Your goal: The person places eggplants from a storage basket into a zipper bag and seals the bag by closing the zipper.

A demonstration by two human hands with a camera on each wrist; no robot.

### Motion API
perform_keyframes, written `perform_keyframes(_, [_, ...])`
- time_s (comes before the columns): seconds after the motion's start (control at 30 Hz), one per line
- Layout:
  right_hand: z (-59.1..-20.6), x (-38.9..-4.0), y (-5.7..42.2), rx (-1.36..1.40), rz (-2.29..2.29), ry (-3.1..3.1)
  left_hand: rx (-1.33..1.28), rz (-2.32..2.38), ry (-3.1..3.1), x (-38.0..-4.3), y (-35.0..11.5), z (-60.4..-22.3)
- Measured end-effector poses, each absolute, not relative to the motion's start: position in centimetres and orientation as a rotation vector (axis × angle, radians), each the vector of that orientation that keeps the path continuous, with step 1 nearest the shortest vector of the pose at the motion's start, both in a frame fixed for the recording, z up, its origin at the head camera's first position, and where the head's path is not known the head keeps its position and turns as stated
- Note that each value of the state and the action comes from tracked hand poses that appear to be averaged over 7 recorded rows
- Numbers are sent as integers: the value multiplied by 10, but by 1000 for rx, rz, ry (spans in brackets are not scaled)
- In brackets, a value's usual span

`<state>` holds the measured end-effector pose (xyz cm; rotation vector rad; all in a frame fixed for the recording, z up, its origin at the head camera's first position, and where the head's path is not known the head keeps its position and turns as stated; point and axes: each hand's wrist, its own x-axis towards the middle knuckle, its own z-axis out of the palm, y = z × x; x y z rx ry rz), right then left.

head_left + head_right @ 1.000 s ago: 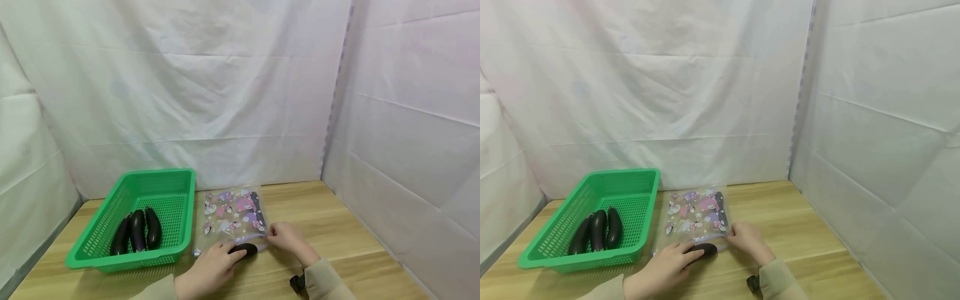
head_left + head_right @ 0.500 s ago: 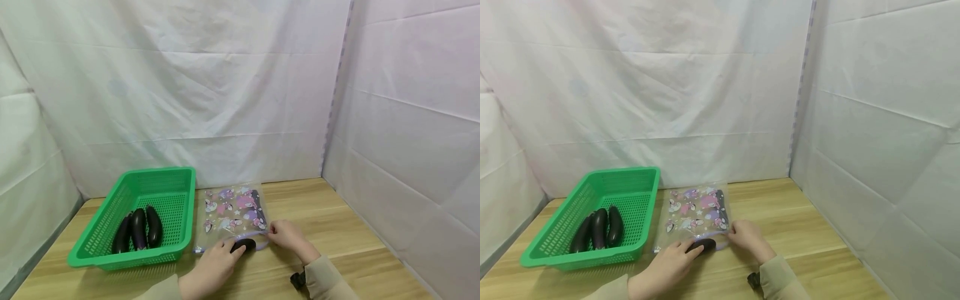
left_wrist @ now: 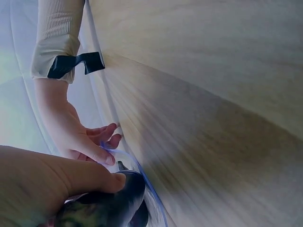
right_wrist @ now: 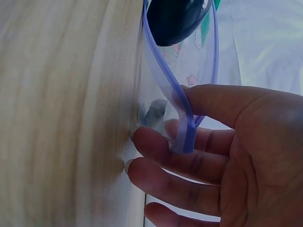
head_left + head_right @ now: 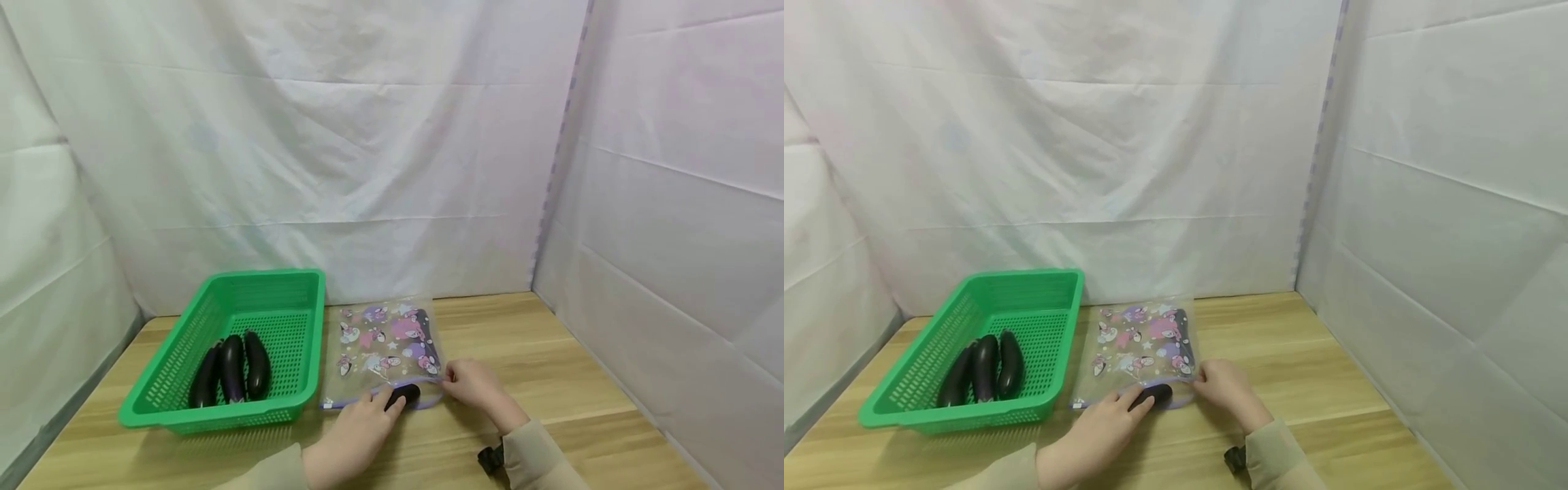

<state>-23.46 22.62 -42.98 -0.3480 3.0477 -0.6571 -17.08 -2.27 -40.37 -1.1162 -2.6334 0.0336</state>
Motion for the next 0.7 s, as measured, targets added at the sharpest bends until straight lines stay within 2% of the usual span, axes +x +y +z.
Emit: perform_keyframes(0.7, [-431,-234,227,-377,-678,3042,-1077,100,-2599,-171,-19,-408])
